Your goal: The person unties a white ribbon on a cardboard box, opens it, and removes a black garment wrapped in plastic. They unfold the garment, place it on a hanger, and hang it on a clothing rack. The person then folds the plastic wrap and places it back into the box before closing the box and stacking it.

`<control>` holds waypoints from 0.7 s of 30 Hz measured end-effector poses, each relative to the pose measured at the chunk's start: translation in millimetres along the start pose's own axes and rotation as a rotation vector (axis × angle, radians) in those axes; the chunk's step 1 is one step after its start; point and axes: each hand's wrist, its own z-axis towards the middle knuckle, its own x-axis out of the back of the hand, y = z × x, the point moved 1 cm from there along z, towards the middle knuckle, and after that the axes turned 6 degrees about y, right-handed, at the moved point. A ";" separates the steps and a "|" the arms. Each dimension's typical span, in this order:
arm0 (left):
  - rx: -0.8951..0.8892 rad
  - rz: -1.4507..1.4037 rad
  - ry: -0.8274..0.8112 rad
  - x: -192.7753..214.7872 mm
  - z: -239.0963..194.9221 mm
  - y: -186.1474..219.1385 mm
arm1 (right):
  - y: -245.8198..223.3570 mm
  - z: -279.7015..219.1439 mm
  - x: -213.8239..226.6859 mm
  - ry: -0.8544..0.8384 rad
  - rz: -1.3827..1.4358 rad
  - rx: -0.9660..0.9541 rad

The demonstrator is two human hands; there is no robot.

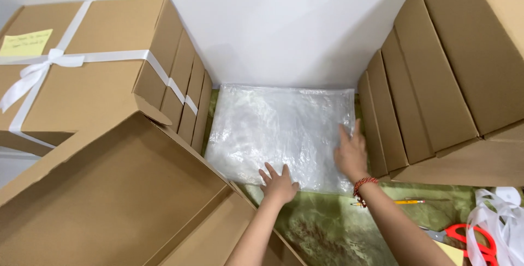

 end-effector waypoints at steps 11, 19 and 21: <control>-0.364 -0.545 0.348 77.8 -151.5 26.1 | -76.6 -31.4 -7.8 -0.149 0.228 0.228; -0.281 -0.896 0.755 27.9 -245.1 -86.7 | -249.4 -77.6 69.9 -0.299 0.754 0.504; -0.093 -0.967 0.853 5.3 -271.1 -120.5 | -263.6 -82.8 51.1 -0.121 0.524 0.689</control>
